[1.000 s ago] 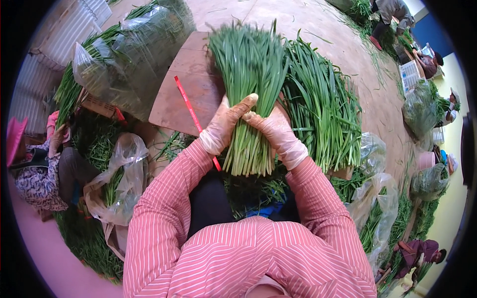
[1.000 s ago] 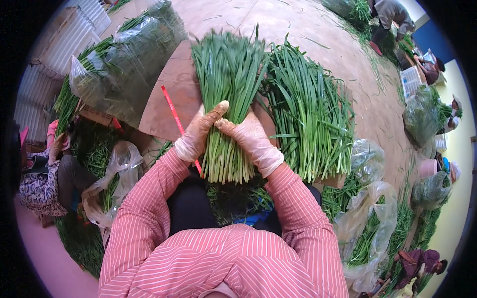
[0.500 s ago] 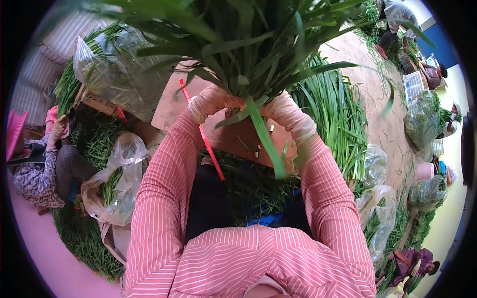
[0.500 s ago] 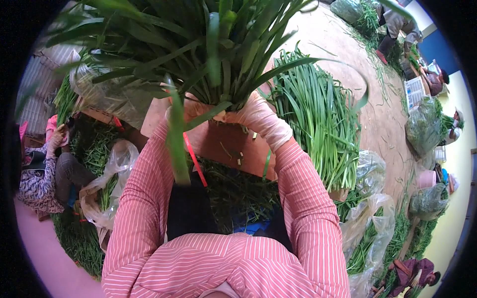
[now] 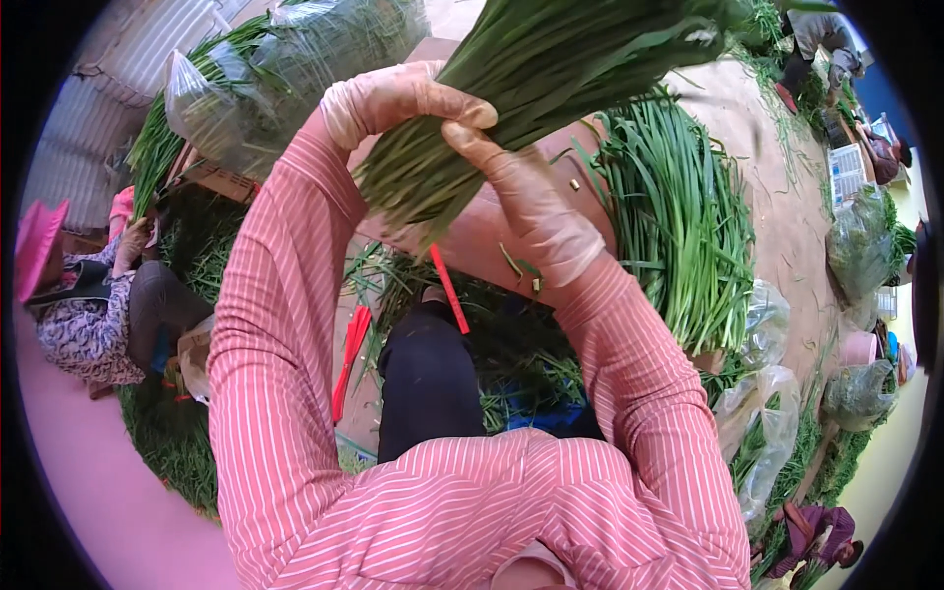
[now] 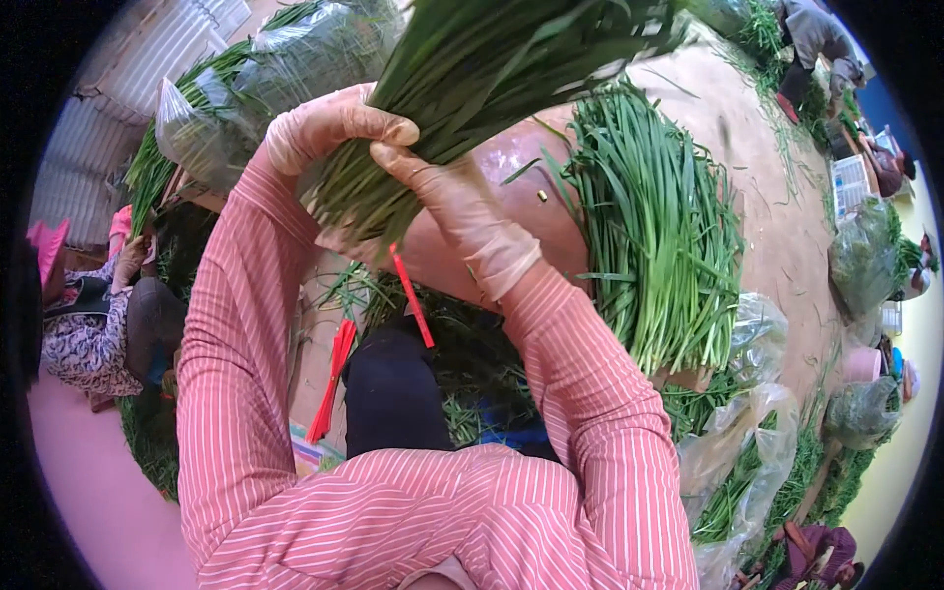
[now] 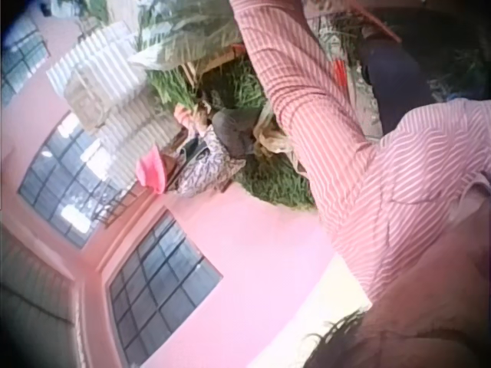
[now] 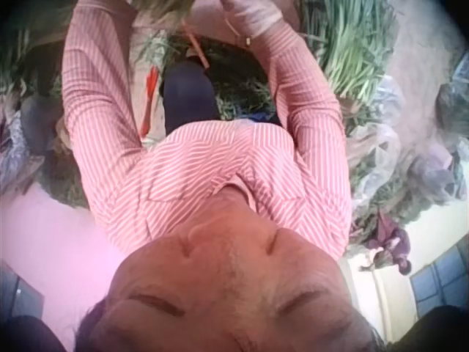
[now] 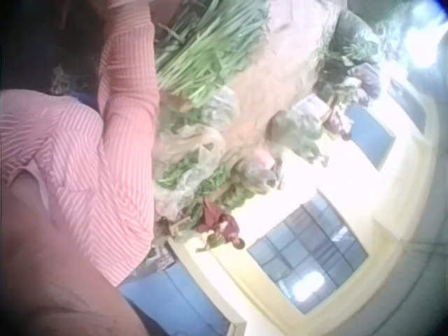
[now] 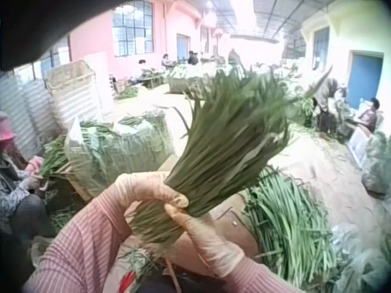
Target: The person bundles a bunch of green onions with a red plastic strap, then uses a cleaver to trim the root ends off on a wooden board.
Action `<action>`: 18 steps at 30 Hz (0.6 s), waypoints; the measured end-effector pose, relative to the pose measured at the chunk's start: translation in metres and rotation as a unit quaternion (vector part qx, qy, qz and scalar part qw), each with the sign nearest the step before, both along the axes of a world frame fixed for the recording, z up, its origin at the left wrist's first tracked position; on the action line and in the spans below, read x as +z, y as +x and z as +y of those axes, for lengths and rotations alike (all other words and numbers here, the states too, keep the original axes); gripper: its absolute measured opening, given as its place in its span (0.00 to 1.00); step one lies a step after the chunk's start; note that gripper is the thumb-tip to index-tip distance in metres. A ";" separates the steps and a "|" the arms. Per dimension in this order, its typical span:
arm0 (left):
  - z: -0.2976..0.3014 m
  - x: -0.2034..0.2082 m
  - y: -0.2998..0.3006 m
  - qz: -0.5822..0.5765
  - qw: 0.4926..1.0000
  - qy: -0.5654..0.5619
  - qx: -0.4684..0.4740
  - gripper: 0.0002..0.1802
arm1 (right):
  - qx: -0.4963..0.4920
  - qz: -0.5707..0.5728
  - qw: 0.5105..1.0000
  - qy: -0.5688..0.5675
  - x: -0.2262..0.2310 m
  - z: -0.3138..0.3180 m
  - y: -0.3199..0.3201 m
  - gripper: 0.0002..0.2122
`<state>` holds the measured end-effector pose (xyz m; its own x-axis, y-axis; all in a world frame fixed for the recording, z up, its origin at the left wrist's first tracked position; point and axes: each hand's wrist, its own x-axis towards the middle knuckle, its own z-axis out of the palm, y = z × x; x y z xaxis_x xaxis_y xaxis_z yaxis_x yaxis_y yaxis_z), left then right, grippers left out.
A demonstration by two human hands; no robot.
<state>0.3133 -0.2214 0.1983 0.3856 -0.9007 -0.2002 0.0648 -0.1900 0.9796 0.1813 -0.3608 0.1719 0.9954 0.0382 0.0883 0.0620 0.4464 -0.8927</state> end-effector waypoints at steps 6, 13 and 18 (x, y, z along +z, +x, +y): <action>0.019 -0.047 0.014 0.094 0.976 0.197 0.006 0.25 | 0.033 0.162 0.985 0.053 -0.039 0.028 -0.010 0.26; 0.028 -0.093 0.020 0.161 0.956 0.245 -0.018 0.27 | 0.017 0.169 0.985 -0.025 -0.099 0.041 -0.009 0.27; 0.016 -0.083 0.017 0.172 0.945 0.275 -0.045 0.24 | 0.004 0.148 0.988 -0.037 -0.107 0.041 -0.008 0.28</action>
<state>0.3302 -0.2055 0.1157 0.1398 -0.6507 -0.7464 0.3201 -0.6836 0.6559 0.1735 -0.3196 0.0649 0.9766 0.0409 -0.2109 -0.2105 0.3779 -0.9016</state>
